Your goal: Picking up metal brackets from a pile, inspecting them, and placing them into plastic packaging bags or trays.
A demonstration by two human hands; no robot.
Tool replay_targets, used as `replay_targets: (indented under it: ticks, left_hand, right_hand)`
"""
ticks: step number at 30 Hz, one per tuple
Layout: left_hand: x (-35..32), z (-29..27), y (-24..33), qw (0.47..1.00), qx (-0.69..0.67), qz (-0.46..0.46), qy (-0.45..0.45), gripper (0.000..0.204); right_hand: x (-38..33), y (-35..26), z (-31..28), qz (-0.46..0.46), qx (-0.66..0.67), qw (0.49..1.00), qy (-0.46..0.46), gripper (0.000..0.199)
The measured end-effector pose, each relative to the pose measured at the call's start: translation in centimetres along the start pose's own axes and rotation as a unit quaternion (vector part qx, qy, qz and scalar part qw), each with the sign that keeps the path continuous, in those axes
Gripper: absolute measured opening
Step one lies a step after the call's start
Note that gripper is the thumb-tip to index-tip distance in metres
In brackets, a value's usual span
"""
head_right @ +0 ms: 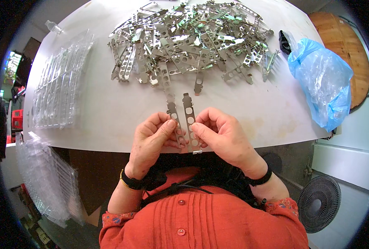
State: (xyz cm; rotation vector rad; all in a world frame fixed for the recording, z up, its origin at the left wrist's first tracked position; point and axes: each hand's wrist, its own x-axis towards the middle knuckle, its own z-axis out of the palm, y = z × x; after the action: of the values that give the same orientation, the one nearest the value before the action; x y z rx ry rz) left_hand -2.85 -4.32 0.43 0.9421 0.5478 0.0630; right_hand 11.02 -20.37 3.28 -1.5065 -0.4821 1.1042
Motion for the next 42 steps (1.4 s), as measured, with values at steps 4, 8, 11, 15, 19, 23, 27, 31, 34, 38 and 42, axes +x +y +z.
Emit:
replay_targets:
  ticks: [4, 8, 11, 15, 19, 23, 27, 31, 34, 38, 42]
  left_hand:
    - [0.2, 0.1, -0.4, 0.999, -0.046, 0.026, 0.010, 0.017]
    - [-0.1, -0.2, 0.1, 0.999, -0.011, 0.044, 0.002, 0.020]
    - [-0.3, -0.1, 0.5, 0.999, 0.008, 0.050, 0.010, 0.020]
    - [-0.1, -0.3, 0.2, 0.999, -0.012, 0.047, 0.019, 0.014]
    - [-0.2, -0.1, 0.7, 0.996, -0.080, 0.027, 0.024, 0.010]
    - [0.1, 0.0, -0.4, 0.996, -0.021, 0.080, 0.024, 0.014]
    - [-0.2, 0.8, 0.4, 0.997, -0.053, 0.050, 0.032, 0.022]
    - [0.1, 0.4, 0.1, 0.996, -0.085, 0.007, 0.011, 0.024]
    - [0.2, 0.4, 0.2, 0.997, -0.077, -0.013, 0.024, 0.025]
    - [0.2, 0.3, 0.3, 0.997, -0.071, -0.019, 0.016, 0.025]
    - [0.3, 0.3, 0.4, 0.997, -0.067, -0.022, 0.013, 0.026]
  right_hand:
    - [-0.1, -0.2, 0.0, 0.009, 0.002, 1.000, 0.001, 0.012]
    - [-0.1, -0.2, 0.0, 0.011, -0.004, 1.000, 0.001, 0.013]
    - [-0.1, -0.5, 0.2, 0.026, -0.009, 1.000, 0.007, 0.014]
    - [-0.1, -0.5, 0.1, 0.023, -0.014, 1.000, 0.006, 0.014]
    - [-0.1, -0.3, 0.1, 0.018, -0.011, 1.000, 0.010, 0.014]
    - [-0.3, -0.6, 0.3, 0.010, -0.009, 1.000, 0.008, 0.014]
    - [-0.2, -0.3, 0.5, 0.002, 0.014, 1.000, 0.011, 0.013]
    - [0.0, 0.2, 0.7, 0.004, 0.033, 0.999, 0.013, 0.011]
    - [0.1, 0.4, 0.8, 0.007, 0.038, 0.999, 0.018, 0.011]
    - [0.3, 0.3, 0.8, 0.014, 0.026, 0.999, 0.022, 0.011]
    - [0.3, 0.1, 0.9, 0.029, 0.025, 0.999, 0.015, 0.012]
